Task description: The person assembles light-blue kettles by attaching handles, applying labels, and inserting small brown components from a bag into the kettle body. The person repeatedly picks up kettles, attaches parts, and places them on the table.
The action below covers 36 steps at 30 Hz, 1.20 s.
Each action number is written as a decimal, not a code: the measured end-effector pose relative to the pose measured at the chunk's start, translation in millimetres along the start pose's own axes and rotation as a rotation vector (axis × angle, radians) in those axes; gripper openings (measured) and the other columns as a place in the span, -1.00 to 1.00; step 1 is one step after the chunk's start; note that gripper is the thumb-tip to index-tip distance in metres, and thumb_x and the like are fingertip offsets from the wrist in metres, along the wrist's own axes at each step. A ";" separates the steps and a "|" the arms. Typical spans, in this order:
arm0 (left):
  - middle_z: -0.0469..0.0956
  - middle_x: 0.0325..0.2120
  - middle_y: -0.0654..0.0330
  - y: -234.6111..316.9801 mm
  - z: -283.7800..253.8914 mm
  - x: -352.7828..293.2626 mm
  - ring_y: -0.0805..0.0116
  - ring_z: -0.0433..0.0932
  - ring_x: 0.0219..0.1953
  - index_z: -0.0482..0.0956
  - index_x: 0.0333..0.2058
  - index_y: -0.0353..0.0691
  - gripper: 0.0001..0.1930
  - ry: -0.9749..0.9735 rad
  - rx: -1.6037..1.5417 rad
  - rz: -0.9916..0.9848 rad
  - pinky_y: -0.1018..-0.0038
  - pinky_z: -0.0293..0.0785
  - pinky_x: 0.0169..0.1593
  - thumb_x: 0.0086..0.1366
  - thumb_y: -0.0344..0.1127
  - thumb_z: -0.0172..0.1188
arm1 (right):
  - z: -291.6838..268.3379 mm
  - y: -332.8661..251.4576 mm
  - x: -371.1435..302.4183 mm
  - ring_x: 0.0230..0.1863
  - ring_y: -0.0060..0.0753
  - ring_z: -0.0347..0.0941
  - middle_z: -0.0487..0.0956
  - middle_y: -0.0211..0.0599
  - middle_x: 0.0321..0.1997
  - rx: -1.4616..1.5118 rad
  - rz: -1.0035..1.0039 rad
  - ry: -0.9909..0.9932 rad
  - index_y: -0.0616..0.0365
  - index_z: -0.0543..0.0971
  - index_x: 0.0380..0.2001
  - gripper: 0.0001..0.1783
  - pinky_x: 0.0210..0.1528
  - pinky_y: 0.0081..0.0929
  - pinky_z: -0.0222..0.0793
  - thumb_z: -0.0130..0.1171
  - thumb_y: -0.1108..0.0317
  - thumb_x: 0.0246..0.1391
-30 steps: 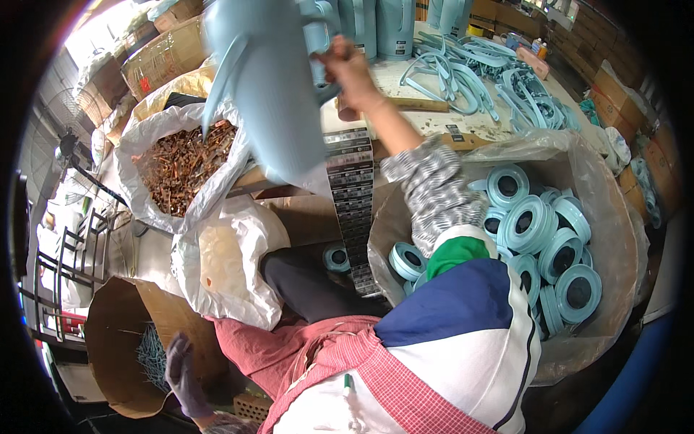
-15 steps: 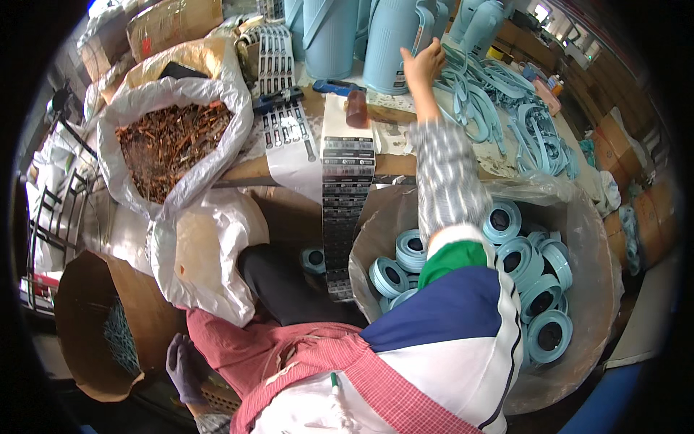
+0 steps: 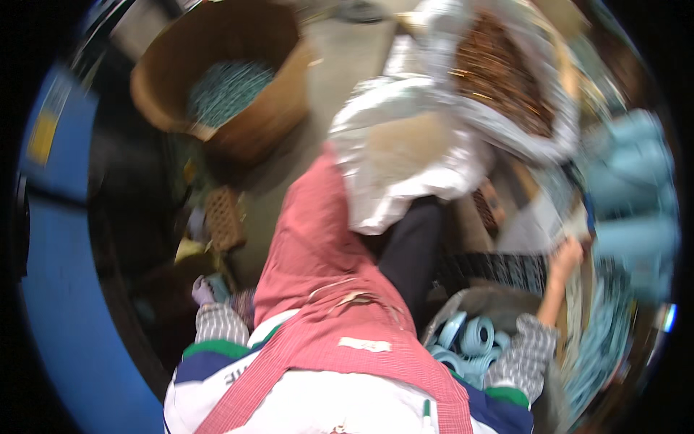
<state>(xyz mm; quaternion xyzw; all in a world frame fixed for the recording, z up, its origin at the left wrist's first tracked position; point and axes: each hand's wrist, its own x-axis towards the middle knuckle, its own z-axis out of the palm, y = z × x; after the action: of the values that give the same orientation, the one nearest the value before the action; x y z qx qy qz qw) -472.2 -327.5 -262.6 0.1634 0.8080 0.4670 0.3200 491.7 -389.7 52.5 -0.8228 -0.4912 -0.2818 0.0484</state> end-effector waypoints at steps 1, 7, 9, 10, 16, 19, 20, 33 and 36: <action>0.47 -0.54 0.25 -39.9 -49.5 16.2 0.52 0.39 -0.61 0.50 -0.14 -0.22 -0.73 0.054 0.023 -0.097 0.60 0.32 -0.58 0.15 -0.46 0.09 | 14.4 29.4 -11.1 -0.51 -0.06 0.34 0.36 -0.05 -0.63 -0.087 -0.153 0.050 0.16 0.41 -0.58 -0.90 -0.51 -0.17 0.21 -0.01 0.37 -0.10; 0.55 -0.36 0.12 -122.1 -157.6 -29.3 0.27 0.53 -0.40 0.50 -0.09 -0.21 -0.65 0.266 0.412 -0.339 0.42 0.47 -0.32 0.12 -0.28 0.15 | -2.9 15.6 -11.4 -0.11 -0.17 0.38 0.51 -0.25 -0.21 -0.323 0.150 -0.064 -0.03 0.53 -0.25 -0.77 -0.05 -0.19 0.21 0.12 0.21 0.00; 0.44 -0.07 0.01 -73.6 -108.9 -54.8 0.09 0.43 -0.03 0.40 0.03 -0.11 -0.50 0.266 0.822 -0.280 0.26 0.37 0.02 0.09 -0.10 0.16 | -32.3 -23.1 6.8 -0.13 -0.21 0.40 0.52 -0.27 -0.23 -0.349 0.098 0.102 -0.04 0.53 -0.26 -0.79 -0.06 -0.23 0.22 0.12 0.22 0.01; 0.34 0.03 0.05 -44.3 -99.4 -65.9 0.08 0.33 0.06 0.34 0.07 -0.05 -0.46 0.229 0.834 -0.287 0.26 0.27 0.10 0.10 -0.08 0.14 | -40.9 -42.1 17.3 -0.13 -0.21 0.40 0.52 -0.26 -0.24 -0.258 -0.004 0.173 0.01 0.53 -0.27 -0.80 -0.07 -0.26 0.24 0.12 0.24 0.02; 0.17 0.20 0.20 43.9 -24.3 -9.0 0.15 0.16 0.22 0.18 0.18 0.07 -0.30 -0.091 1.583 0.296 0.19 -0.02 0.27 0.02 -0.16 0.20 | -75.7 -152.5 3.2 -0.20 -0.34 0.41 0.51 -0.24 -0.23 0.349 -0.214 0.022 0.24 0.51 -0.24 -0.83 -0.19 -0.52 0.32 0.08 0.41 0.09; 0.16 0.21 0.15 47.8 -10.6 28.0 0.13 0.08 0.26 0.28 0.14 0.06 -0.26 -0.618 1.656 0.063 0.30 -0.04 0.29 -0.11 -0.19 0.28 | -111.9 -236.4 -0.9 -0.29 -0.46 0.39 0.49 -0.31 -0.32 0.556 -0.166 -0.119 0.22 0.50 -0.28 -0.88 -0.23 -0.61 0.29 0.03 0.48 0.11; 0.25 0.16 0.14 63.4 -3.8 16.6 0.15 0.21 0.19 0.39 0.06 -0.02 -0.31 -0.719 1.693 0.081 0.34 0.10 0.24 -0.17 -0.21 0.31 | -117.3 -245.3 -3.3 -0.29 -0.50 0.39 0.49 -0.33 -0.32 0.619 -0.183 -0.122 0.22 0.50 -0.28 -0.88 -0.22 -0.60 0.30 0.03 0.52 0.09; 0.33 -0.71 0.16 388.6 45.2 -268.1 0.14 0.36 -0.62 0.38 -0.67 -0.15 -0.76 -0.347 0.413 1.601 0.30 0.24 -0.49 -0.10 -0.38 0.33 | -160.5 -331.7 -19.4 -0.31 -0.50 0.40 0.45 -0.33 -0.35 1.159 -0.192 -0.052 0.22 0.55 -0.30 -0.79 -0.24 -0.64 0.32 0.04 0.67 -0.01; 0.41 -0.47 0.20 337.5 97.4 -304.5 0.18 0.42 -0.43 0.50 -0.45 0.01 -0.85 -0.518 0.414 1.715 0.32 0.30 -0.36 0.00 -0.17 0.24 | -159.3 -334.8 -29.4 -0.32 -0.54 0.47 0.43 -0.37 -0.32 1.446 -0.054 -0.137 0.25 0.52 -0.20 -0.74 -0.25 -0.66 0.41 0.00 0.69 0.03</action>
<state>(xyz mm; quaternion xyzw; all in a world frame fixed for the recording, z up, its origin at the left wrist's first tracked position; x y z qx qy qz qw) -192.7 -263.4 103.4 0.8604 0.3805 0.3391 -0.0008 135.1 -297.8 104.7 -0.5884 -0.5769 0.1641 0.5423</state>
